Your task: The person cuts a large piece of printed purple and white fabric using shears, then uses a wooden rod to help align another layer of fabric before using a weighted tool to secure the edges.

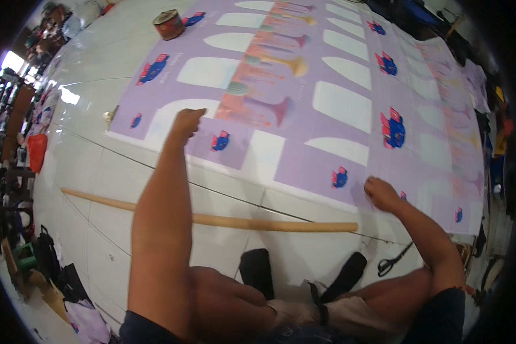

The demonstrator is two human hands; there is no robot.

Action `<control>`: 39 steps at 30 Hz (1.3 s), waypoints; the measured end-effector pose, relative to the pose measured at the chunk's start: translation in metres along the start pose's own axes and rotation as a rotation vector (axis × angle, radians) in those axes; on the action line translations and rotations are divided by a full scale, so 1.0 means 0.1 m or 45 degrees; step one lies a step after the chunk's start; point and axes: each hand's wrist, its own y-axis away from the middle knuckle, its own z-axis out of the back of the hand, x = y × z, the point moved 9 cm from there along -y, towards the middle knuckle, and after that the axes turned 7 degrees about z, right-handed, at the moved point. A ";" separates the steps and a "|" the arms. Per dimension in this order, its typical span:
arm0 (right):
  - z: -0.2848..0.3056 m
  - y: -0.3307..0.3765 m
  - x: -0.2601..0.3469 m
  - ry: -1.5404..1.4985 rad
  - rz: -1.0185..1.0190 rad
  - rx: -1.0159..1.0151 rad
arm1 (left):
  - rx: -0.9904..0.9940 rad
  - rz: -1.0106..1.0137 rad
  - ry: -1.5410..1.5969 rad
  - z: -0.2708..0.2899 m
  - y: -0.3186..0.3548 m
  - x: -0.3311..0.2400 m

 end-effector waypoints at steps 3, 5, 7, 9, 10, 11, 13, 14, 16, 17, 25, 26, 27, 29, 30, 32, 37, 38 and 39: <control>-0.38 -0.19 0.40 -0.075 0.222 -0.020 | -0.148 -0.297 -0.142 -0.06 -0.29 -0.06; -0.50 -0.12 0.57 -0.196 0.301 -0.002 | -0.087 -0.352 -0.347 -0.63 -0.24 -0.37; -0.65 -0.16 0.86 -0.331 0.421 0.060 | -0.114 -0.366 -0.198 -0.84 -0.21 -0.49; -0.97 -0.17 1.04 -0.447 0.432 0.228 | -0.084 -0.368 -0.260 -1.13 -0.15 -0.61; -1.06 -0.07 1.03 -0.381 0.405 0.240 | -0.027 -0.393 -0.218 -1.31 -0.07 -0.78; -1.15 -0.07 1.11 -0.341 0.406 0.266 | 0.017 -0.386 -0.196 -1.42 -0.03 -0.79; -1.08 -0.15 1.26 -0.345 0.317 0.171 | 0.044 -0.374 -0.149 -1.52 0.00 -0.77; -0.97 -0.09 1.27 -0.340 0.227 0.128 | 0.076 -0.323 -0.110 -1.63 0.13 -0.90; -0.86 -0.04 1.29 -0.229 0.122 0.163 | 0.071 -0.314 -0.080 -1.74 0.27 -1.01; -0.86 -0.05 1.33 -0.179 0.086 0.179 | 0.038 -0.349 -0.085 -1.84 0.28 -1.02; -1.20 -0.49 1.92 -0.398 0.276 0.248 | 0.110 -0.591 -0.091 -2.46 0.49 -1.38; -1.33 -0.63 2.12 -0.494 0.305 0.233 | 0.098 -0.613 -0.090 -2.47 0.51 -1.40; -1.42 -0.79 2.33 -0.566 0.335 0.233 | 0.087 -0.627 -0.079 -2.47 0.55 -1.40; -1.46 -1.11 2.65 -0.660 0.355 0.208 | 0.114 -0.681 0.042 -2.55 0.75 -1.68; -1.41 -1.25 2.78 -0.691 0.382 0.176 | 0.089 -0.723 0.063 -2.50 0.81 -1.85; -1.34 -1.56 3.27 -0.763 0.487 0.136 | -0.010 -0.842 -0.008 -2.21 0.94 -1.81; -1.46 -1.91 4.23 -0.913 0.638 0.151 | -0.052 -0.719 -0.335 -1.47 1.02 -1.29; -1.45 -1.89 4.28 -0.905 0.633 0.157 | -0.061 -0.742 -0.327 -1.34 1.08 -1.35; -1.42 -1.94 4.28 -0.900 0.631 0.151 | -0.061 -0.765 -0.325 -1.22 1.11 -1.43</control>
